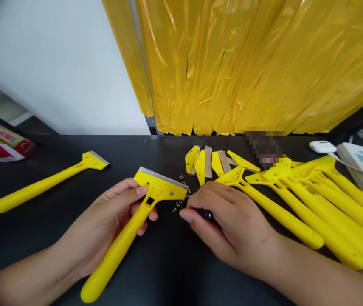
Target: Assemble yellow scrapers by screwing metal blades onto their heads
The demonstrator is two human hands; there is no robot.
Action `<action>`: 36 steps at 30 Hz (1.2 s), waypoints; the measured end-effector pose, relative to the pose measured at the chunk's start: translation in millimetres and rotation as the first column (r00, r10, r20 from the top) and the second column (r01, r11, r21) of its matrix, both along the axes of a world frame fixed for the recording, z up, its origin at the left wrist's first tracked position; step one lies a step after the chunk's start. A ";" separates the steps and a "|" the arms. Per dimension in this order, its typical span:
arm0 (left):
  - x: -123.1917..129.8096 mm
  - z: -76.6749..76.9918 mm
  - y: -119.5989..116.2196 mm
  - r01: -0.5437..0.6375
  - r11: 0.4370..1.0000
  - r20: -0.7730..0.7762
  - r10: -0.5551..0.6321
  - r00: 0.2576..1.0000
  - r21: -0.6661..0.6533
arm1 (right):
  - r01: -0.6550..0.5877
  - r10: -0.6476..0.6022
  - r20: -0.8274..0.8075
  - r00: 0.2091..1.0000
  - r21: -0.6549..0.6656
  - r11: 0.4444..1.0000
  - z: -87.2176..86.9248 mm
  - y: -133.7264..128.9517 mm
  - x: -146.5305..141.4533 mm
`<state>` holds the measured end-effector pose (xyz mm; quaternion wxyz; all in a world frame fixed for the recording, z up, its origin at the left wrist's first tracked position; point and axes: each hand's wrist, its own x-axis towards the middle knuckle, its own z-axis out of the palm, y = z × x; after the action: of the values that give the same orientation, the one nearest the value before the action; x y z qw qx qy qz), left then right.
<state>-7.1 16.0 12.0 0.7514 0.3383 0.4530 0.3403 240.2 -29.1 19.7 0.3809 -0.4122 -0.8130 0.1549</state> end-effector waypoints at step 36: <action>3.5 -0.7 -8.9 0.156 0.982 0.018 -0.155 0.988 -0.112 | 0.028 -0.020 -0.102 0.995 0.074 0.997 16.4 -18.0 13.5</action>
<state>-3.6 7.1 11.3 0.7956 0.3280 0.4403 0.2562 253.7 -47.1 36.1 0.4386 -0.3990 -0.7930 0.1402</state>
